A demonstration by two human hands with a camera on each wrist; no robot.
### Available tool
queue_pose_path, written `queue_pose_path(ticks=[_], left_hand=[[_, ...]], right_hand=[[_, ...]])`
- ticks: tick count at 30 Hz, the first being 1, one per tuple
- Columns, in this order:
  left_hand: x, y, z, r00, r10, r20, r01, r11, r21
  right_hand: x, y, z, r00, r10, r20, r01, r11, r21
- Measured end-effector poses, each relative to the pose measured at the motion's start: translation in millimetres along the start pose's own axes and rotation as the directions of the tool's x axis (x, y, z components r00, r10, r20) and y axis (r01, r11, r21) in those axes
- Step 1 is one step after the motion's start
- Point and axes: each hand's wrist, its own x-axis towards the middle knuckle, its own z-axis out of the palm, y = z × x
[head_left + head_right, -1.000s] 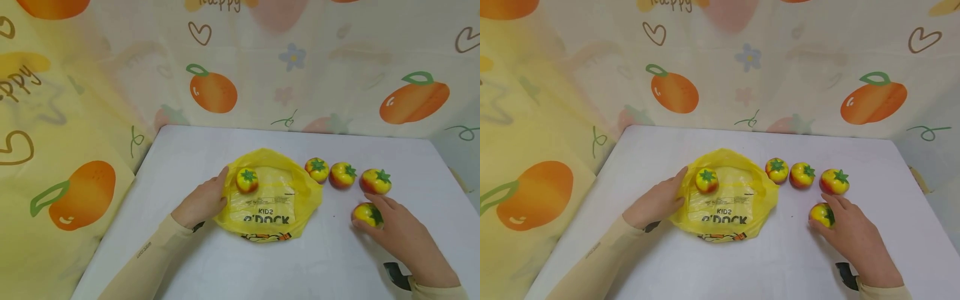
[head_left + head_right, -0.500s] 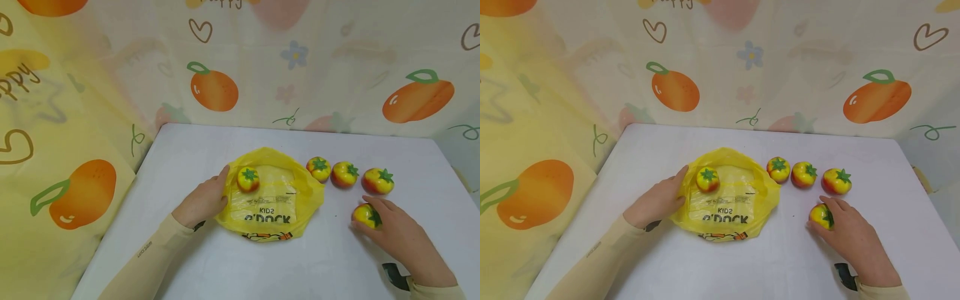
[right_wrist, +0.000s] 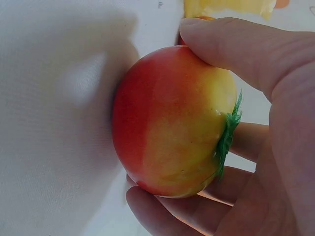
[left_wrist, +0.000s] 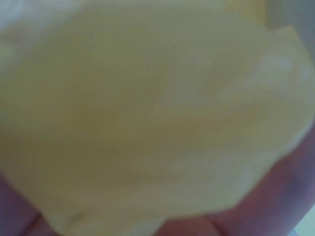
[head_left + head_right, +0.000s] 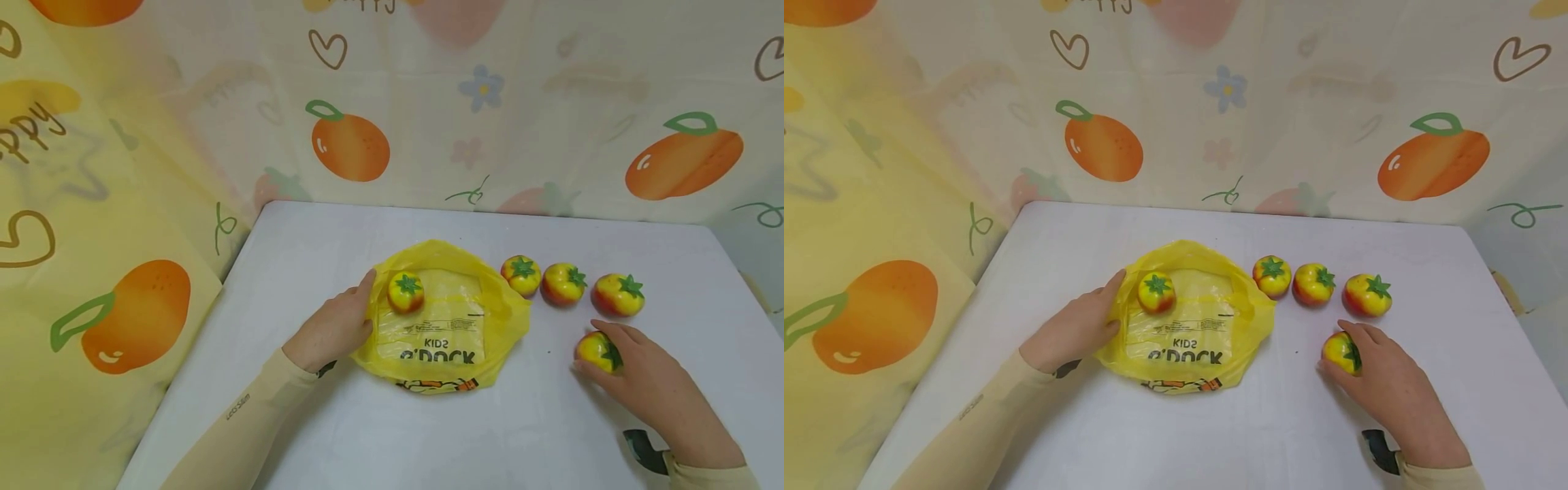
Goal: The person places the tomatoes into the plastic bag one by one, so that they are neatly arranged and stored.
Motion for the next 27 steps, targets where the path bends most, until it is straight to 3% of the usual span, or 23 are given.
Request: queue_pose_path(ticks=[18,27], left_hand=[[-0.8,2.1,-0.2,1.000,0.010,-0.009,-0.010,1.000,0.010],[0.1,1.0,1.3,1.000,0.014,-0.014,-0.013,1.000,0.027]], right_hand=[[1.1,-5.8,-5.9,0.999,-0.037,-0.017,0.037,0.999,-0.004],[2.3,-28.9,-21.6,0.992,-0.104,-0.067,0.103,0.995,-0.007]])
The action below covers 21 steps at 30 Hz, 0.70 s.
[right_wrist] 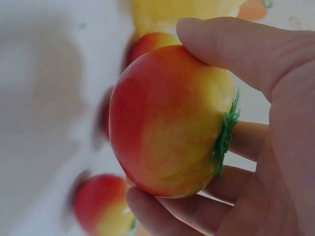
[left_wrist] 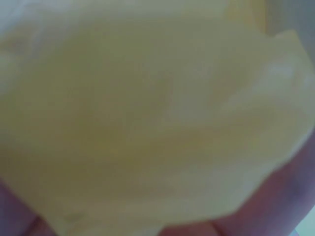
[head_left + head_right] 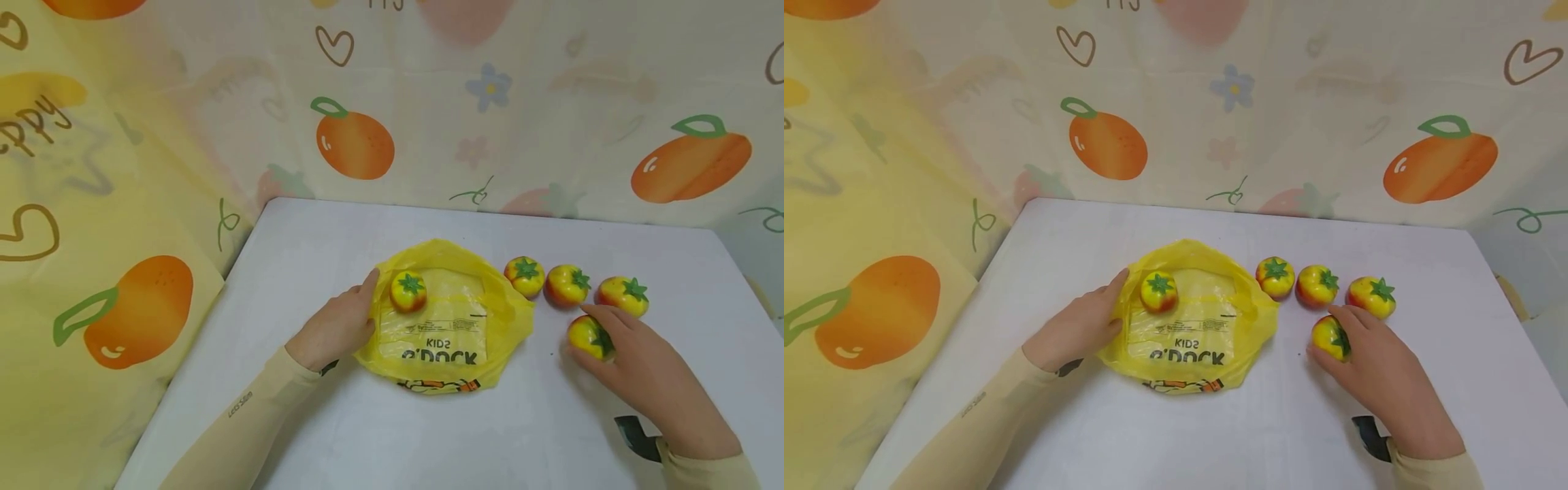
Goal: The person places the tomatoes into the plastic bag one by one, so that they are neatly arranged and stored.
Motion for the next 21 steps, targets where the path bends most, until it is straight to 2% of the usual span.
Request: queue_pose_path(ticks=[8,14,21], left_hand=[[-0.3,0.6,0.1,1.000,-0.021,0.010,0.021,1.000,0.006],[-0.4,0.5,-0.5,1.000,-0.022,0.013,0.022,1.000,0.006],[-0.5,2.7,-0.3,1.000,-0.019,0.007,0.019,1.000,0.003]], right_hand=[[10.9,-35.5,-23.9,0.990,-0.118,-0.079,0.119,0.993,0.007],[18.3,-67.7,-36.3,0.959,-0.234,-0.158,0.239,0.971,0.015],[24.1,-101.5,-38.0,0.940,-0.297,-0.166,0.307,0.951,0.038]])
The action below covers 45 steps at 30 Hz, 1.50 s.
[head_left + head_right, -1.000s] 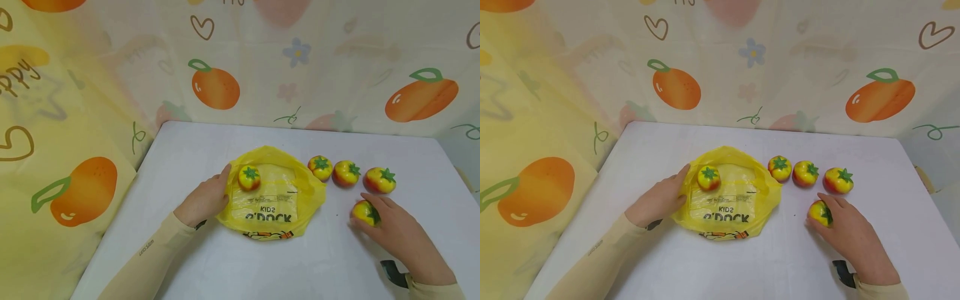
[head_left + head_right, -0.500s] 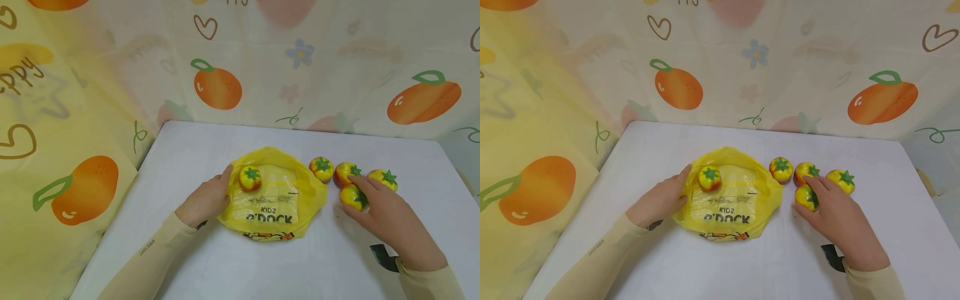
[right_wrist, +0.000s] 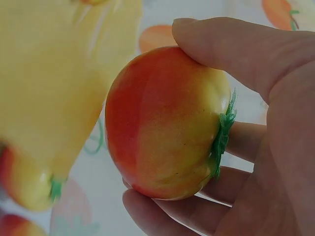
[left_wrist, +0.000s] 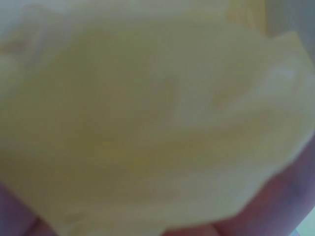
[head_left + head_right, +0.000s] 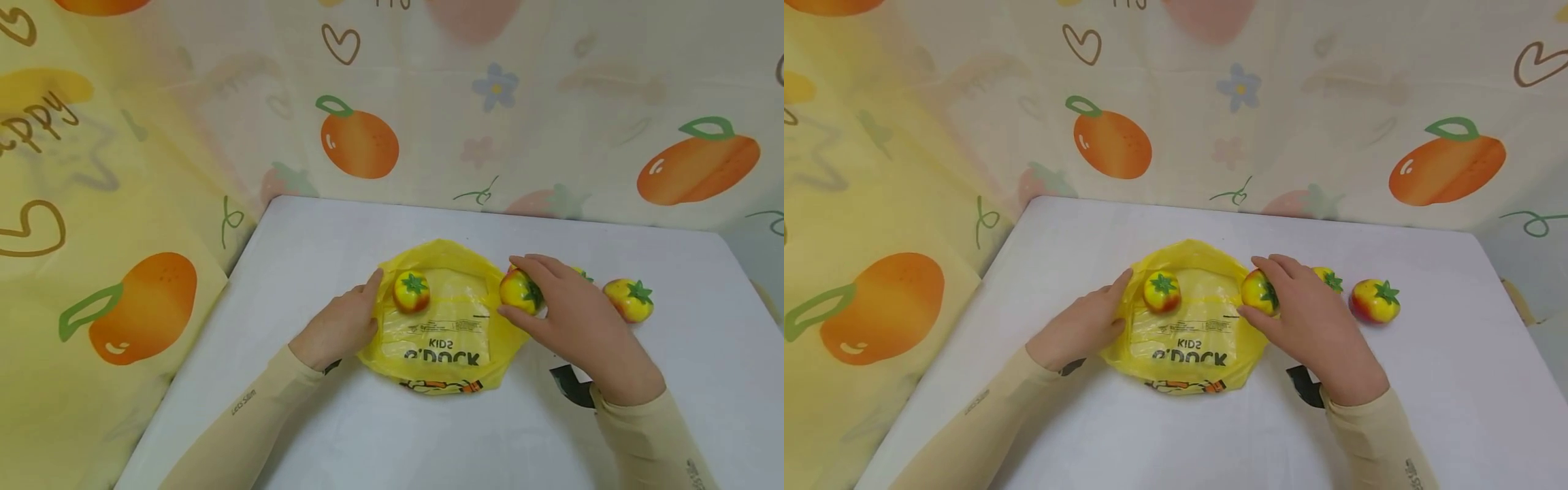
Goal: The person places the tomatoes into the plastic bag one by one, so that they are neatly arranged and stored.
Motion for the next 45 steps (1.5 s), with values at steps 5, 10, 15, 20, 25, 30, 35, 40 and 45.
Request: queue_pose_path(ticks=[5,10,15,20,25,30,35,40,45], left_hand=[[0.6,-0.2,0.7,1.000,-0.009,0.006,0.009,1.000,-0.001],[1.9,1.3,1.0,1.000,-0.023,0.012,0.023,1.000,-0.005],[1.8,3.7,1.1,0.999,-0.035,0.022,0.036,0.999,-0.019],[2.2,6.0,1.4,0.999,-0.036,0.022,0.037,0.999,-0.026],[2.6,8.8,1.1,0.999,-0.041,0.029,0.042,0.999,-0.034],[2.8,7.9,1.5,1.000,-0.022,0.011,0.022,1.000,-0.014],[2.0,4.5,1.2,1.000,-0.011,-0.007,0.011,1.000,-0.006],[0.3,2.1,-0.3,1.000,-0.012,-0.012,0.012,1.000,-0.008],[-1.8,2.0,-0.1,1.000,-0.011,-0.008,0.011,1.000,-0.011]], right_hand=[[12.3,-19.8,5.2,0.999,-0.014,0.043,0.012,0.999,0.053],[24.6,-35.2,14.7,0.995,-0.034,0.090,0.028,0.997,0.066],[38.1,-42.3,28.7,0.993,-0.054,0.107,0.045,0.995,0.089],[49.6,-46.8,40.9,0.990,-0.072,0.117,0.058,0.992,0.113],[54.6,-47.2,48.4,0.987,-0.080,0.138,0.063,0.990,0.126],[58.5,-46.0,51.4,0.987,-0.087,0.134,0.071,0.990,0.119],[63.4,-44.5,54.6,0.987,-0.082,0.138,0.065,0.990,0.127],[67.6,-44.5,58.5,0.986,-0.080,0.146,0.062,0.990,0.123],[69.9,-43.7,65.9,0.984,-0.089,0.157,0.072,0.991,0.109]])
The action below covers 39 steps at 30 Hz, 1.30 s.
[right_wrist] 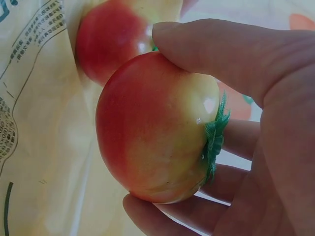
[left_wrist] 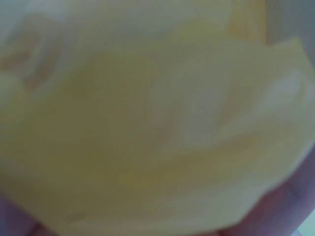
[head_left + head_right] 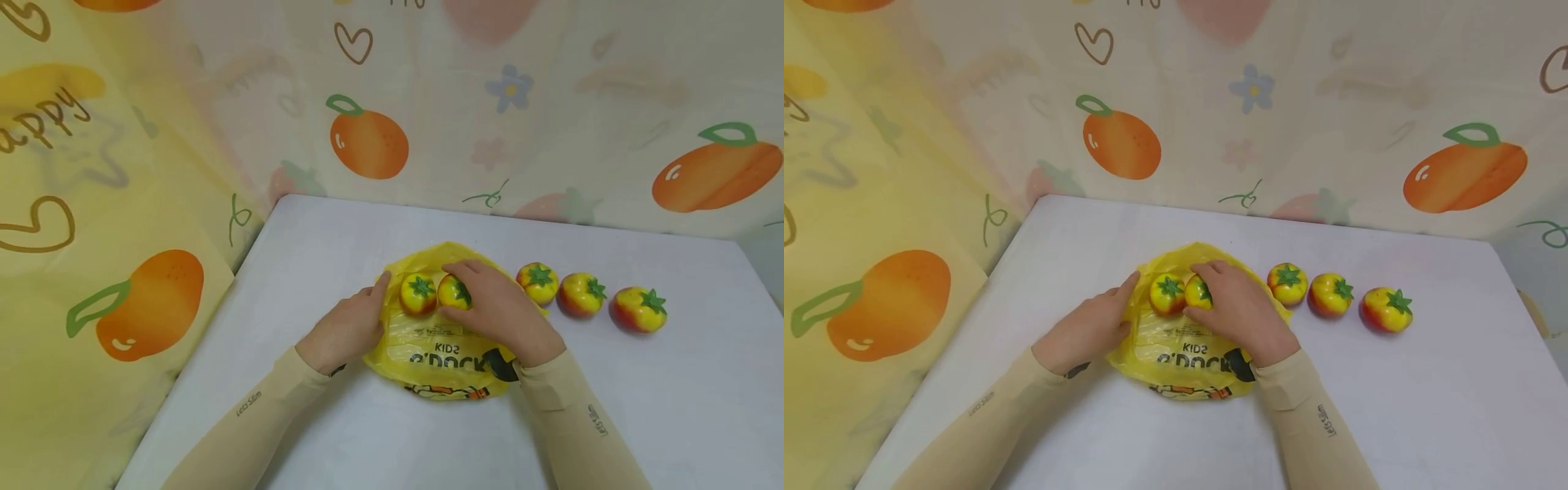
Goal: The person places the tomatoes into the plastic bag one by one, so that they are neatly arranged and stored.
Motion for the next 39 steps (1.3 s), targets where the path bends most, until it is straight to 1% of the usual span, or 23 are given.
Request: queue_pose_path(ticks=[9,22,29,39], left_hand=[[0.4,0.3,2.4,1.000,-0.008,-0.004,0.008,1.000,0.008],[0.2,0.0,3.0,1.000,0.001,-0.008,-0.001,1.000,0.007],[0.7,1.5,2.0,1.000,-0.008,-0.006,0.008,1.000,0.001],[0.0,1.6,3.7,1.000,0.008,-0.026,-0.007,1.000,0.023]], right_hand=[[2.3,3.2,6.7,1.000,-0.012,-0.010,0.012,1.000,-0.024],[7.0,5.3,14.7,1.000,0.006,0.023,-0.006,1.000,-0.010],[8.9,5.9,17.4,1.000,-0.002,0.016,0.002,1.000,-0.028],[10.8,8.0,21.2,1.000,-0.004,0.020,0.005,1.000,-0.026]])
